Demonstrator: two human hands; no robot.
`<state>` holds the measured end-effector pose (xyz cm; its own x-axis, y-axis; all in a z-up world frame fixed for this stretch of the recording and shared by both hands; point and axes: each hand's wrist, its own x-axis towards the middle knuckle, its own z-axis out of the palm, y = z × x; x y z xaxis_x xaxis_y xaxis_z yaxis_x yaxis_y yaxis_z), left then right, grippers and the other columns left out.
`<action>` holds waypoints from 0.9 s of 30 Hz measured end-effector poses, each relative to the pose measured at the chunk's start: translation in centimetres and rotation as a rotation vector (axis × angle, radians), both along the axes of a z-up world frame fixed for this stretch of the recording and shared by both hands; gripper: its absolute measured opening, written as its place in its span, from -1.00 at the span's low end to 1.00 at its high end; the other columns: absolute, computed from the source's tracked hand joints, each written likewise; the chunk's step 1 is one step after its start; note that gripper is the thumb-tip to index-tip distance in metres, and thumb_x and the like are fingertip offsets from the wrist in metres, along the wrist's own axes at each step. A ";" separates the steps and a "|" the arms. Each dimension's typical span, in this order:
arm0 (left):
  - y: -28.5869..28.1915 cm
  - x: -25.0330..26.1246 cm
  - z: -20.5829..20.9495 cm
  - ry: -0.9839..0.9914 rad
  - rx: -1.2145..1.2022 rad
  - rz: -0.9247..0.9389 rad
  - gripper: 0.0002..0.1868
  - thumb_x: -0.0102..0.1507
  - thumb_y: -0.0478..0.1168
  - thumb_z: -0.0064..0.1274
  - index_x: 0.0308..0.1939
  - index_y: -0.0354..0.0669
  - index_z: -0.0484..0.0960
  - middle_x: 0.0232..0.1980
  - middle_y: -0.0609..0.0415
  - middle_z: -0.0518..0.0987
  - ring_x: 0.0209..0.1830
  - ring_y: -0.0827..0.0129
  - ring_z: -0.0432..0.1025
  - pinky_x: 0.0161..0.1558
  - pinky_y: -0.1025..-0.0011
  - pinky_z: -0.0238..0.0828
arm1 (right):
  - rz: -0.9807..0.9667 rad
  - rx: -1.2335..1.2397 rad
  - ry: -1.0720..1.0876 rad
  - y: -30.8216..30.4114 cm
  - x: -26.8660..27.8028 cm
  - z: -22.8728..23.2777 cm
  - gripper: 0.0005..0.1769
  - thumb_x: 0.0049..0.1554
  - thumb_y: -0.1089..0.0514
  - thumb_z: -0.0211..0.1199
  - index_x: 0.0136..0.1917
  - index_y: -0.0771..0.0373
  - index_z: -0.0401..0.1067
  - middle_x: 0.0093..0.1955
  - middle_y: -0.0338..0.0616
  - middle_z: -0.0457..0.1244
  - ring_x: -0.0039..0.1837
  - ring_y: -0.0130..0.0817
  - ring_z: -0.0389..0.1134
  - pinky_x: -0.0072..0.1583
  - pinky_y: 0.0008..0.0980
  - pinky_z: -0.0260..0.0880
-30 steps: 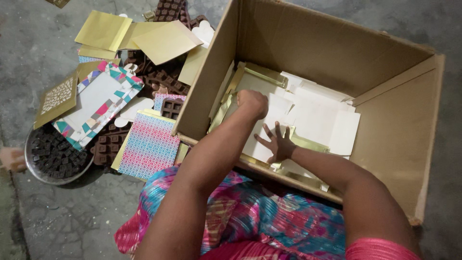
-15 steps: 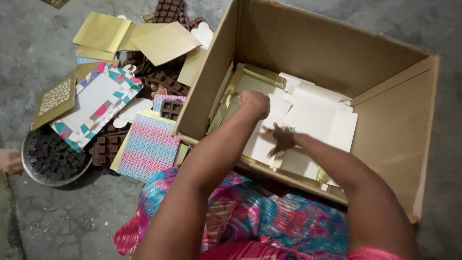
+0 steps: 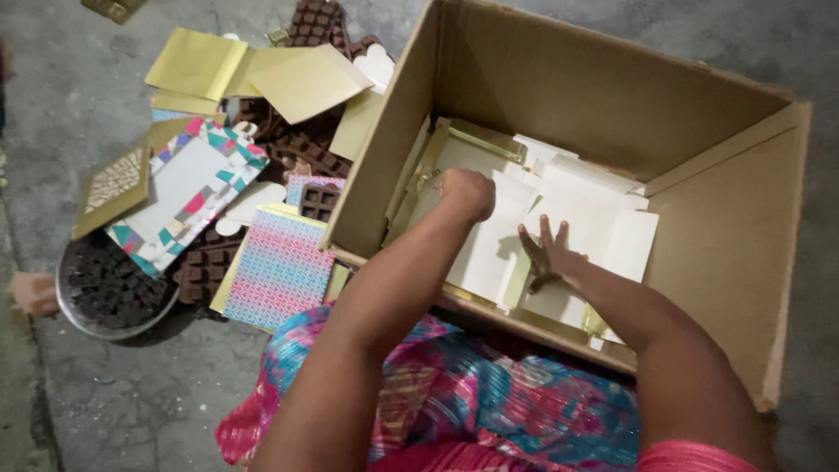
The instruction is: The person sits on the floor and organizes various paper craft items into a cardboard box. They pick up patterned and gold-colored paper pieces, fold them, and place them into compartments within the box.
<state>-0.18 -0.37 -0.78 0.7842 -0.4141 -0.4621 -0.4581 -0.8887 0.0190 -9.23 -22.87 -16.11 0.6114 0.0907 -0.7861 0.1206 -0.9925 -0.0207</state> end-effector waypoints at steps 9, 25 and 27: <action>-0.7 0.5 -1.9 0.014 0.024 0.019 -0.73 0.25 -0.18 0.11 0.00 0.05 0.78 0.08 0.14 0.72 -0.04 0.21 0.64 -0.25 0.17 0.52 | 0.364 -0.131 0.044 -0.9 4.4 2.4 0.10 0.03 -0.32 0.47 0.65 -0.35 -0.08 0.78 0.06 -0.61 0.72 0.33 -0.53 0.57 0.31 -0.31; 0.7 -1.1 -2.3 -0.274 -0.215 0.035 -0.71 0.27 -0.24 0.02 0.00 0.07 0.76 0.05 0.08 0.72 0.03 0.18 0.63 -0.12 0.20 0.56 | -0.082 0.611 -0.152 11.7 -12.6 23.7 -0.22 0.10 -0.38 0.16 0.48 -0.01 0.29 0.36 0.00 0.32 0.35 -0.05 0.35 0.33 -0.13 0.33; 1.1 -2.8 -1.5 -0.275 -0.191 0.044 -0.71 0.28 -0.24 0.00 0.00 0.08 0.76 0.05 0.10 0.71 0.03 0.17 0.62 -0.12 0.18 0.55 | -0.009 0.622 -0.124 11.6 -12.8 24.8 -0.17 0.00 -0.34 0.28 0.47 -0.04 0.30 0.28 0.00 0.37 0.28 -0.05 0.41 0.27 -0.12 0.38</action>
<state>-2.96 0.73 -2.32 0.8879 -0.4355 -0.1481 -0.4302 -0.9002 0.0678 -22.05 -11.24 8.74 0.6977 0.5020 -0.5111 0.1507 -0.8004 -0.5803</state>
